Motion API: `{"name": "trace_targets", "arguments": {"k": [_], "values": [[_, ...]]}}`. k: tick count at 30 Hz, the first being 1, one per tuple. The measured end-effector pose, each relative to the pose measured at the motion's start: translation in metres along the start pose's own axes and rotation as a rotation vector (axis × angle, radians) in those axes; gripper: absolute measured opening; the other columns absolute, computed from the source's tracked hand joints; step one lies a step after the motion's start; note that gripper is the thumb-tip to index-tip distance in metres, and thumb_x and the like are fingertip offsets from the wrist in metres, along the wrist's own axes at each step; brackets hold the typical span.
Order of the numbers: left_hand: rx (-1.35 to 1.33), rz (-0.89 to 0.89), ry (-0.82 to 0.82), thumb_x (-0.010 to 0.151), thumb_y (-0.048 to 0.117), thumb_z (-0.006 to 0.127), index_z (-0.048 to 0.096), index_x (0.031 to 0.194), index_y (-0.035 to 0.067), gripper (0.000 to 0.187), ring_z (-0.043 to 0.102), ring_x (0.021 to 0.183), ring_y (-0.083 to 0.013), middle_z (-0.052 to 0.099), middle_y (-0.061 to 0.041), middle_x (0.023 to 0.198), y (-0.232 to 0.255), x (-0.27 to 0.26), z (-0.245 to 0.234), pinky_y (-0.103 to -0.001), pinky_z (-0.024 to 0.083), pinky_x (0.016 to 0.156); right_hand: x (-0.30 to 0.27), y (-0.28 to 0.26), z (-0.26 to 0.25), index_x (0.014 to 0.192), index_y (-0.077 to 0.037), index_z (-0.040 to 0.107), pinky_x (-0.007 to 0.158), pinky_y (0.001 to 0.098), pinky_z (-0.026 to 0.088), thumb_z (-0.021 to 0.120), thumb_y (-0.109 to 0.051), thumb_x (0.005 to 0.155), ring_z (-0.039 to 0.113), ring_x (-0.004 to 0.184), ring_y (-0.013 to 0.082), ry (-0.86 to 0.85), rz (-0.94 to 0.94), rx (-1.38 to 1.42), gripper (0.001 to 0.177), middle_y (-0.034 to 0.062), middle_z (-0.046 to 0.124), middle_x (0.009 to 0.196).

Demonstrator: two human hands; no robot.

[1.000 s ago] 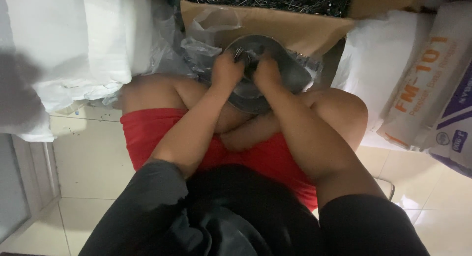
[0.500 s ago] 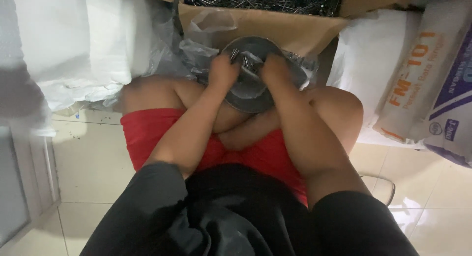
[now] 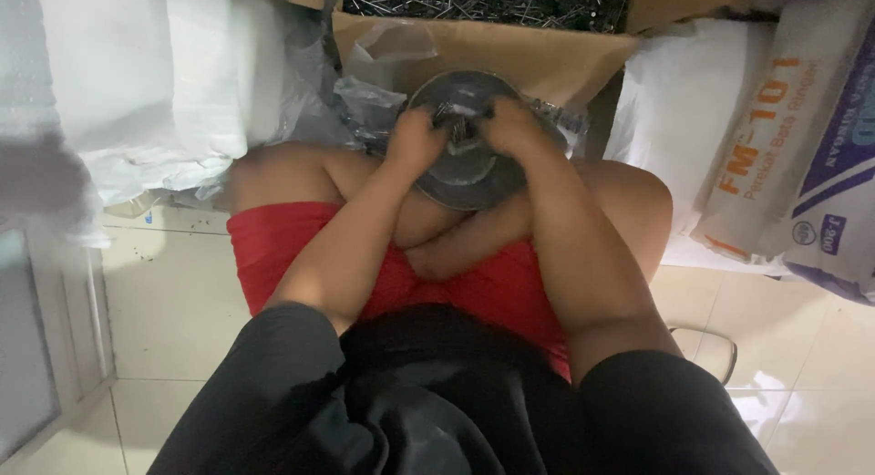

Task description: Organizing collated nails by transferring them from a cardboard box into a grey container while sitting on the floor.

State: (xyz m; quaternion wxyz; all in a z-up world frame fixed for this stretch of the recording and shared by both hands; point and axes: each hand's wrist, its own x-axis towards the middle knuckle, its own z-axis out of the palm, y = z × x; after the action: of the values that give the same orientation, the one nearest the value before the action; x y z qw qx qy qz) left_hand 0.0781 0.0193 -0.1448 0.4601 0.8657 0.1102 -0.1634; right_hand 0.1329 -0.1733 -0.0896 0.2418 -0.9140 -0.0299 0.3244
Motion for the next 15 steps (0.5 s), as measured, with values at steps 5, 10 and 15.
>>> {"name": "trace_targets", "arguments": {"k": [5,10,15], "values": [[0.053,-0.059,-0.007,0.092,0.022,0.069,0.069,0.114,-0.012,0.041,0.069,0.102,-0.051,0.07,-0.034,0.104,-0.011,0.01,0.006,-0.056,0.059,0.078,0.017,0.022,0.002,0.128,0.005,0.062,0.098,0.0566,0.051,0.057,-0.024,0.098,0.065,0.115,0.0466,0.101,0.059,-0.081,0.042,0.029,0.067,0.115],[-0.145,-0.026,0.062,0.088,0.026,0.066,0.073,0.103,-0.005,0.035,0.07,0.093,-0.044,0.07,-0.026,0.091,-0.037,0.023,0.014,-0.054,0.055,0.073,-0.007,-0.006,-0.018,0.131,0.008,0.059,0.098,0.056,0.052,0.058,-0.022,0.094,0.064,0.118,0.0475,0.142,0.0,0.017,0.048,0.032,0.066,0.118],[1.03,0.718,0.113,0.091,0.015,0.071,0.079,0.091,0.002,0.016,0.074,0.084,-0.018,0.077,-0.011,0.08,-0.036,-0.002,0.002,-0.03,0.047,0.095,-0.052,-0.034,-0.043,0.134,0.008,0.058,0.1,0.0551,0.052,0.061,-0.025,0.098,0.062,0.12,0.049,0.202,-0.073,0.045,0.049,0.0318,0.065,0.121]]}}
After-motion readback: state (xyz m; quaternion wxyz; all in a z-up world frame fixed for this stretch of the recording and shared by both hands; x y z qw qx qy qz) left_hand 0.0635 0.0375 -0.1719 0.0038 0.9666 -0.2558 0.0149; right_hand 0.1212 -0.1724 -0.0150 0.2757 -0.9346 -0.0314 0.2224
